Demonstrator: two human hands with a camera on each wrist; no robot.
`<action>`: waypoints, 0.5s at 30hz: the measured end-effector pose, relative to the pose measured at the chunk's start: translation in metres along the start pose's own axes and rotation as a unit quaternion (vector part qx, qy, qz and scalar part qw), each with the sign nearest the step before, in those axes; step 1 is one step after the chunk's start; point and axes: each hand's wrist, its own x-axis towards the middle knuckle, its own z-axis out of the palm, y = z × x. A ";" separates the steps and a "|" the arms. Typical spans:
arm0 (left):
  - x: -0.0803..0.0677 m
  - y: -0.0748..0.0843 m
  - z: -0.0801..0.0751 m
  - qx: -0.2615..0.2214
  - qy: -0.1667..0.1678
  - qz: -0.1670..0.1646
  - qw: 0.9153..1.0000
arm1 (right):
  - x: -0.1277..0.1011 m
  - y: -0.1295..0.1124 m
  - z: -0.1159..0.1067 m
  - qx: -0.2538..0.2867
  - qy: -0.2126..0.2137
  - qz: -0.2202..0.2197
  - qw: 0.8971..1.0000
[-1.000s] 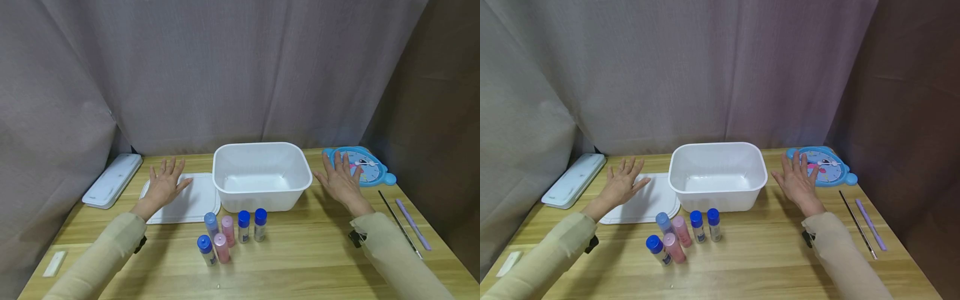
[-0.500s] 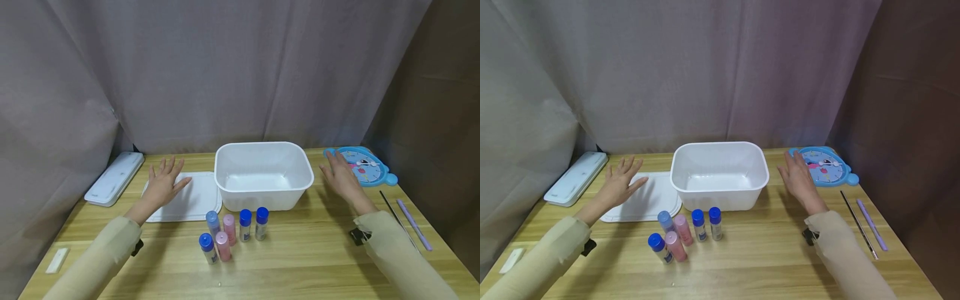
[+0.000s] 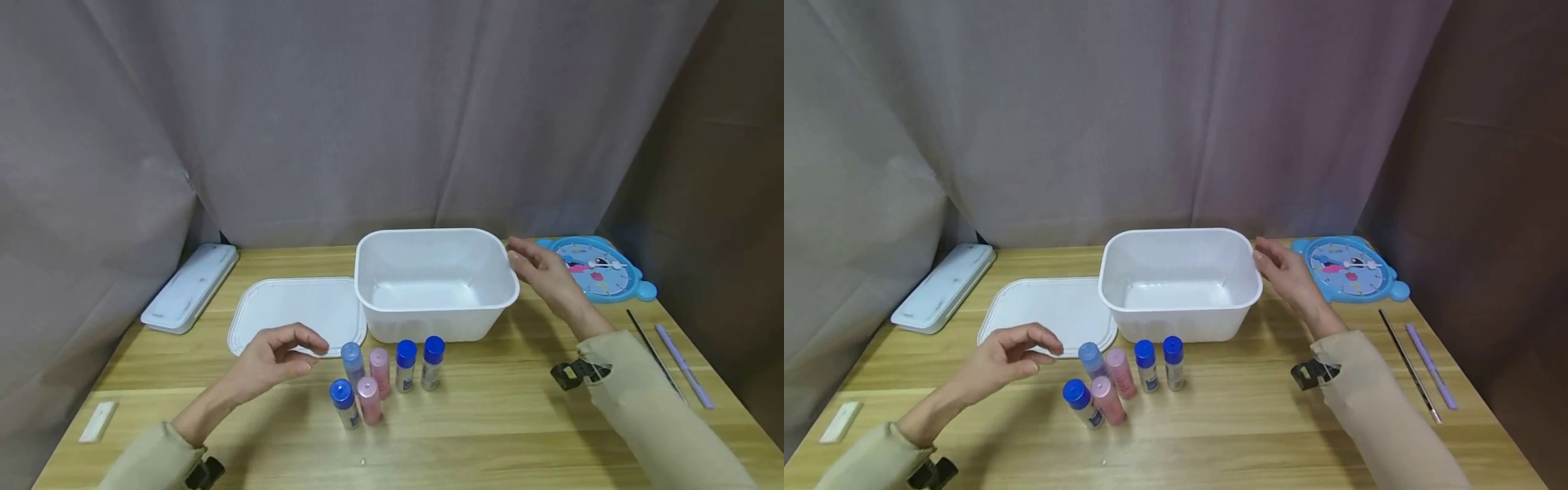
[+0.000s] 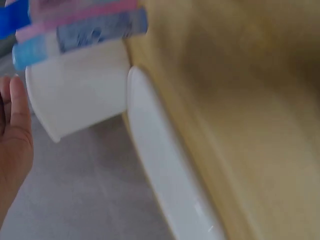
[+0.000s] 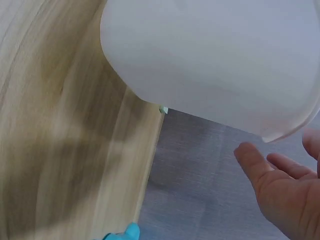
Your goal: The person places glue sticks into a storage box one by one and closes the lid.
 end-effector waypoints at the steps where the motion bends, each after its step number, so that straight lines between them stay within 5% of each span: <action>1: -0.002 -0.002 0.003 -0.016 -0.018 0.007 1.000 | 0.000 0.000 0.000 0.003 -0.001 0.004 1.000; 6: -0.008 -0.011 0.016 -0.032 -0.058 0.001 0.998 | 0.001 0.003 0.003 0.025 -0.004 0.018 1.000; 15: -0.015 -0.023 0.037 0.018 -0.030 -0.013 0.999 | 0.002 0.004 0.006 0.054 0.002 0.023 0.998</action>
